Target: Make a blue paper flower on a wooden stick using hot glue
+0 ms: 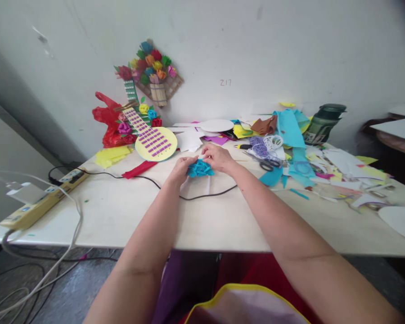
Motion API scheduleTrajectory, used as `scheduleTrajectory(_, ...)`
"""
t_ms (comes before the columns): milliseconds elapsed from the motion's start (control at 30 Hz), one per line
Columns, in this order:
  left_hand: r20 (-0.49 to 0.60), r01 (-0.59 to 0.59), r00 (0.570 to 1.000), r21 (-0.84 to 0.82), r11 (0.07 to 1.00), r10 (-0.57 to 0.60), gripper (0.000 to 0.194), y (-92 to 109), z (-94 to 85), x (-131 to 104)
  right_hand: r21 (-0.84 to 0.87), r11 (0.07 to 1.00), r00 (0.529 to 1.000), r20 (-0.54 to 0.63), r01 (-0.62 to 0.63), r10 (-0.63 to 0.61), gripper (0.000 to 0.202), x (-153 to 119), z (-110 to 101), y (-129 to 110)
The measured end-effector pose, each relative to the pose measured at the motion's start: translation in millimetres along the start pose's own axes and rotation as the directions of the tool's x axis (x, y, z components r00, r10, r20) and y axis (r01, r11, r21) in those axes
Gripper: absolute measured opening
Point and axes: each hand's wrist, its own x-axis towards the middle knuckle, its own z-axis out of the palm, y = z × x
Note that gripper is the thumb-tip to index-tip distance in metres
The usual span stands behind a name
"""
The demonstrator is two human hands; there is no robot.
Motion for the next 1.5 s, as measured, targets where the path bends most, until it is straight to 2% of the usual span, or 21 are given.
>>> scheduleTrajectory(300, 0.070, -0.059, 0.996, 0.059, 0.997, 0.055, 0.038, 4.5, -0.5, -2.5, 0.040, 0.999, 1.000, 0.007, -0.015, 0.015, 0.013, 0.8, 1.2, 6.7)
scheduleTrajectory(567, 0.074, -0.070, 0.995, 0.042, 0.997, 0.067, 0.035, 4.4, -2.8, -1.2, 0.092, 0.995, 0.996, 0.079, 0.027, -0.035, 0.022, 2.4, 1.0, 22.0)
scheduleTrajectory(833, 0.067, -0.073, 0.995, 0.036, 0.997, 0.070, 0.029, 4.9, -4.2, -1.3, 0.090, 0.995, 0.997, 0.065, 0.037, -0.043, 0.024, -1.6, -3.3, 17.8)
scheduleTrajectory(1067, 0.113, -0.064, 0.992, 0.065, 0.996, 0.056, 0.028, 6.4, -5.9, -1.4, 0.093, 0.996, 0.998, 0.058, 0.015, -0.020, 0.023, -1.7, -5.2, 15.6)
scheduleTrajectory(1500, 0.104, -0.048, 0.994, 0.082, 0.995, 0.039, 0.026, 5.1, -8.5, -0.5, 0.165, 0.981, 0.975, 0.215, -0.099, 0.062, 0.033, -5.1, -12.5, 11.1)
